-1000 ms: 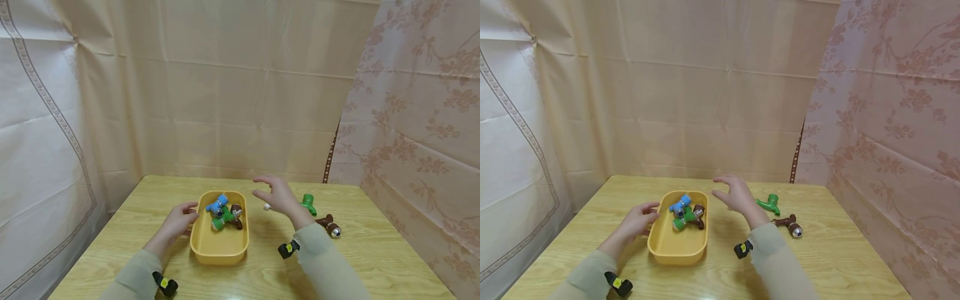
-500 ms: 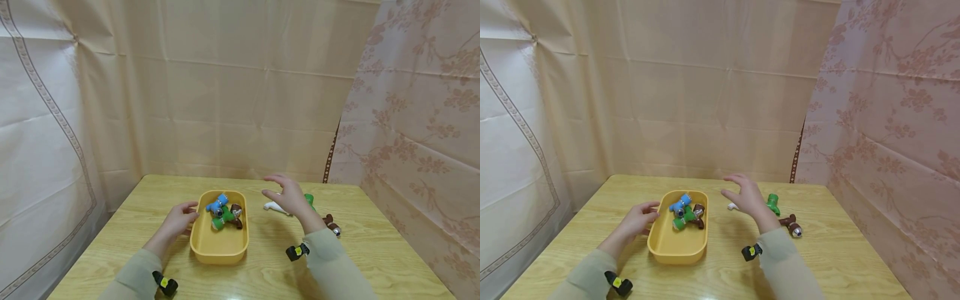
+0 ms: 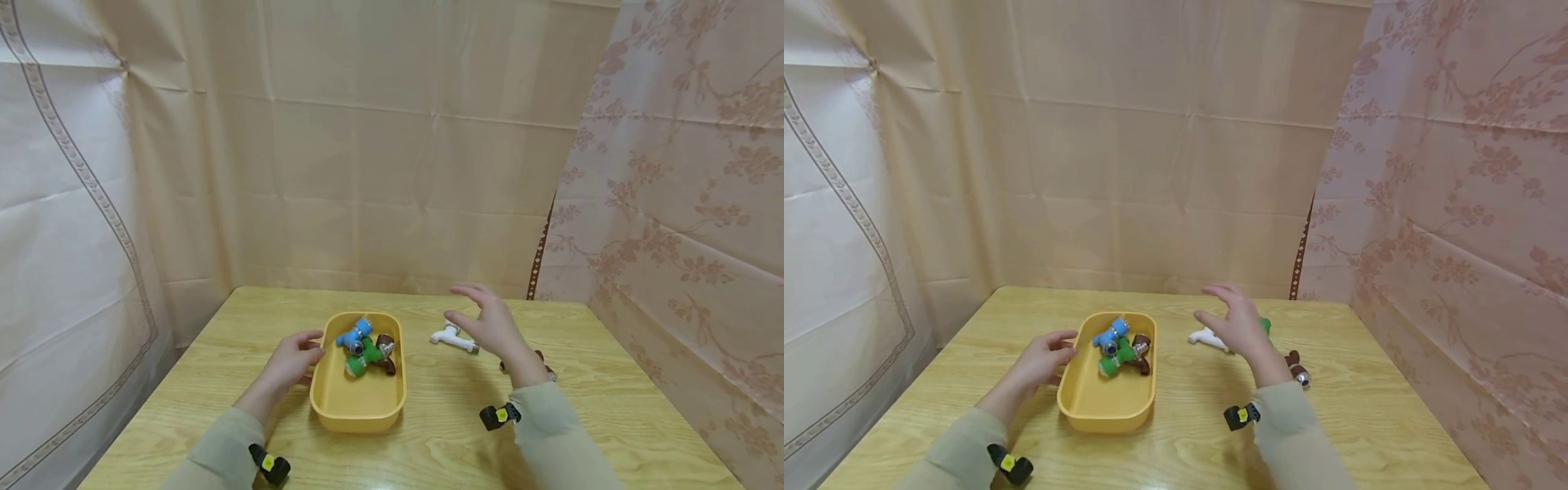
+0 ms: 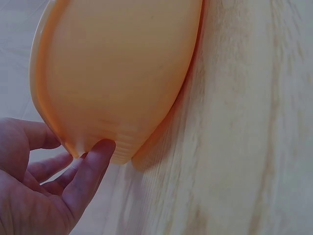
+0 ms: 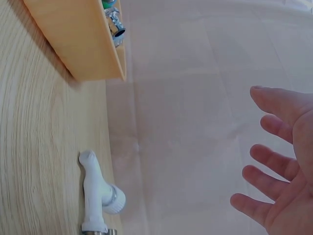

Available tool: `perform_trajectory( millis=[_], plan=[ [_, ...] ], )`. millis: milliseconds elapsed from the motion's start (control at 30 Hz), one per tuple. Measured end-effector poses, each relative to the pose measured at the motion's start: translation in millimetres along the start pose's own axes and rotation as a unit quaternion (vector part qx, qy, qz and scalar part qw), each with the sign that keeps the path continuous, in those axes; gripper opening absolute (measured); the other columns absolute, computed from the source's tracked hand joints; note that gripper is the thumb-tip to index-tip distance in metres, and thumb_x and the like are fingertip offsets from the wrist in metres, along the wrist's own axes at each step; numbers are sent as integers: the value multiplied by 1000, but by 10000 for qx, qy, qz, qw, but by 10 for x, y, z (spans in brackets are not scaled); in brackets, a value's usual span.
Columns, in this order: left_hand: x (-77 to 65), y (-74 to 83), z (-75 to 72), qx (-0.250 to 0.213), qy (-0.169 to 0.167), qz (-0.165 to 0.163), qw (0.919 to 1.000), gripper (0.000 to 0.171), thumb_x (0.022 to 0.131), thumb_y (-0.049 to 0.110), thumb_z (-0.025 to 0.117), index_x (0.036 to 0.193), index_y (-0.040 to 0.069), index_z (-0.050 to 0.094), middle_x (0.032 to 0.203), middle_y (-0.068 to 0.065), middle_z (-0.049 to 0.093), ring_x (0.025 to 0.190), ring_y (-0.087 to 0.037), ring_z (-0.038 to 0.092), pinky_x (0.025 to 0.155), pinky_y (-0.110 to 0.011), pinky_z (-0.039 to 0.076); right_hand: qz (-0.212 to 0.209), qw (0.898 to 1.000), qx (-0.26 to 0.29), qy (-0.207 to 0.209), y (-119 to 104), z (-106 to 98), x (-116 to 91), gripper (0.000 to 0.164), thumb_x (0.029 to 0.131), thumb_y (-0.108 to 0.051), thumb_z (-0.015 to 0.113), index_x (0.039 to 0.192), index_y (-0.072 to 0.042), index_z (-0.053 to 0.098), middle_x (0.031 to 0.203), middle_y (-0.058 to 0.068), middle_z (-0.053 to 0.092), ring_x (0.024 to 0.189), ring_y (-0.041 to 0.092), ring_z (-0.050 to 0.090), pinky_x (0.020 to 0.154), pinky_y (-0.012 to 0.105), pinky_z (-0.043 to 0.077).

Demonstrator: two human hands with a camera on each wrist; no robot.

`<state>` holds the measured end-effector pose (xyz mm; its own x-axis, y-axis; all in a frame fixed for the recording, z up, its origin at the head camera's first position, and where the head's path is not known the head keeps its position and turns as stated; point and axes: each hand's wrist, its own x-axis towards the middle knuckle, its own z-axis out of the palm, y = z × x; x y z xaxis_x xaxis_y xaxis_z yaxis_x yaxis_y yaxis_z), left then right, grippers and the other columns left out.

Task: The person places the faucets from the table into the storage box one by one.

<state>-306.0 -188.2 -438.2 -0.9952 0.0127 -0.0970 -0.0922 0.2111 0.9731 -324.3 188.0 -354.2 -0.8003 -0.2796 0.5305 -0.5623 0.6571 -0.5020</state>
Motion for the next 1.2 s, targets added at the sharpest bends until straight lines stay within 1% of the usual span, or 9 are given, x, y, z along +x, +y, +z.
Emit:
perform_trajectory(
  millis=[200, 433, 633, 767, 867, 967, 1200],
  plan=[
    [-6, 4, -1, 6, -14, 13, 10000, 46, 91, 10, 57, 136, 10, 48, 119, -17, 51, 97, -32, 57, 59, -44, 57, 185, 9998, -41, 52, 92, -69, -49, 55, 83, -48, 68, 131, -23, 56, 137, 2, 47, 125, 29, 42, 93, 55, 42],
    [6, -14, -3, 23, 6, -8, 10000, 46, 91, 9, 57, 136, 11, 48, 118, -17, 52, 96, -32, 57, 59, -43, 57, 424, 9990, -77, 86, 156, -154, -107, 58, 82, -44, 70, 134, -23, 53, 138, 5, 45, 123, 33, 42, 91, 57, 42],
    [5, -14, 0, 29, -8, 1, 10000, 47, 91, 10, 57, 137, 10, 47, 118, -17, 51, 97, -32, 57, 59, -43, 57, 600, 9979, -185, 131, 231, -230, -149, 62, 82, -50, 67, 135, -21, 52, 138, 8, 44, 123, 35, 42, 91, 58, 42],
    [12, -18, -4, -6, 28, -49, 10000, 46, 91, 10, 57, 136, 12, 49, 119, -16, 52, 97, -32, 57, 59, -43, 57, 677, 9973, -230, 191, 266, -286, -178, 61, 83, -46, 69, 135, -19, 52, 137, 9, 45, 123, 35, 42, 88, 59, 43],
    [9, -15, -6, -23, 22, -40, 10000, 46, 91, 9, 57, 137, 12, 48, 119, -17, 51, 97, -33, 57, 59, -43, 57, 693, 9970, -235, 248, 283, -324, -203, 60, 83, -44, 69, 134, -17, 52, 136, 10, 46, 123, 35, 41, 90, 60, 41],
    [7, -11, -7, -22, 17, -35, 10000, 46, 92, 9, 56, 137, 11, 48, 119, -17, 51, 97, -33, 57, 59, -44, 57, 754, 9966, -250, 235, 316, -348, -226, 62, 83, -45, 68, 135, -16, 51, 136, 10, 45, 124, 36, 40, 94, 61, 37],
    [17, -13, -2, 20, 4, -27, 10000, 46, 92, 10, 56, 137, 12, 48, 120, -16, 51, 99, -33, 56, 60, -44, 57, 1074, 9935, -298, 216, 419, -393, -295, 64, 84, -47, 67, 137, -16, 49, 140, 12, 44, 127, 40, 36, 96, 64, 32]
  ],
)
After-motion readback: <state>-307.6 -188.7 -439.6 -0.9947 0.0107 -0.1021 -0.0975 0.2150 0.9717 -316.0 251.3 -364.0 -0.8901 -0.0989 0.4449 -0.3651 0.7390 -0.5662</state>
